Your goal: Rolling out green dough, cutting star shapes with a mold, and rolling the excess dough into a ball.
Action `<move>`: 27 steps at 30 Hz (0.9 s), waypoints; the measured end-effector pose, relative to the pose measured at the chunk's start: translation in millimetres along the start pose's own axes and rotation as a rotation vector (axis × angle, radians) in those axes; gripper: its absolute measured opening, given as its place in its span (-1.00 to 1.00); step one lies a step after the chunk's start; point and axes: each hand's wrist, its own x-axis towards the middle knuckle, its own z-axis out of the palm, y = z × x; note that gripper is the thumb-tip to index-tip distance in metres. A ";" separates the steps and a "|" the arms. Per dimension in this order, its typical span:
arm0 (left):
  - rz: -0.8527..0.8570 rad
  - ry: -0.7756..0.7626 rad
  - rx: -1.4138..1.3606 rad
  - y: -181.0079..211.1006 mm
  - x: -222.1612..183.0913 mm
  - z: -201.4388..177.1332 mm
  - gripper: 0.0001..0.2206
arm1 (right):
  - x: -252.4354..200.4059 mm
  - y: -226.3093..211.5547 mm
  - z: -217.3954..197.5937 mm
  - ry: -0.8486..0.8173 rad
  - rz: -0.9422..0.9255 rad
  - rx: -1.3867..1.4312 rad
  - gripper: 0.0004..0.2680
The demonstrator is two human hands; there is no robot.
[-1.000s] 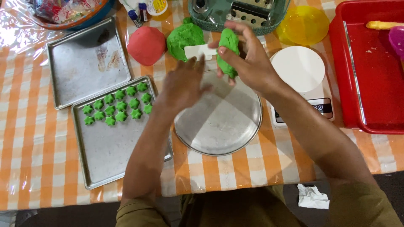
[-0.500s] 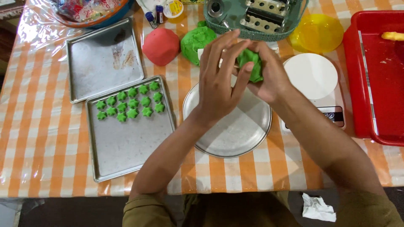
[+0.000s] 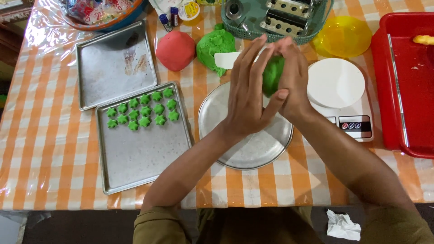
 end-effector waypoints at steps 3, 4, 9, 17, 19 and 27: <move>-0.124 0.023 -0.010 -9.9 -6.9 18.5 -0.34 | -13.6 -12.7 1.6 -0.458 -0.050 0.119 -0.37; -0.124 0.023 -0.011 -17.1 -3.8 15.2 -0.34 | -19.6 -15.5 2.2 -0.458 -0.050 0.118 -0.37; -0.242 0.369 -0.256 -43.8 13.7 -9.1 -0.77 | -41.8 -22.9 7.5 -0.777 -0.107 -0.179 -0.23; -0.456 0.187 -0.522 -17.3 35.1 -43.3 -0.67 | -23.6 -5.9 2.3 -0.168 -0.622 -0.264 -0.88; -0.533 0.127 -0.561 -14.5 35.8 -44.8 -0.62 | -17.8 1.5 2.6 -0.177 -0.600 -0.220 -0.89; -0.432 -0.124 -0.548 8.1 26.5 -33.7 -0.53 | -19.1 3.2 4.0 -0.291 -0.504 0.038 -0.54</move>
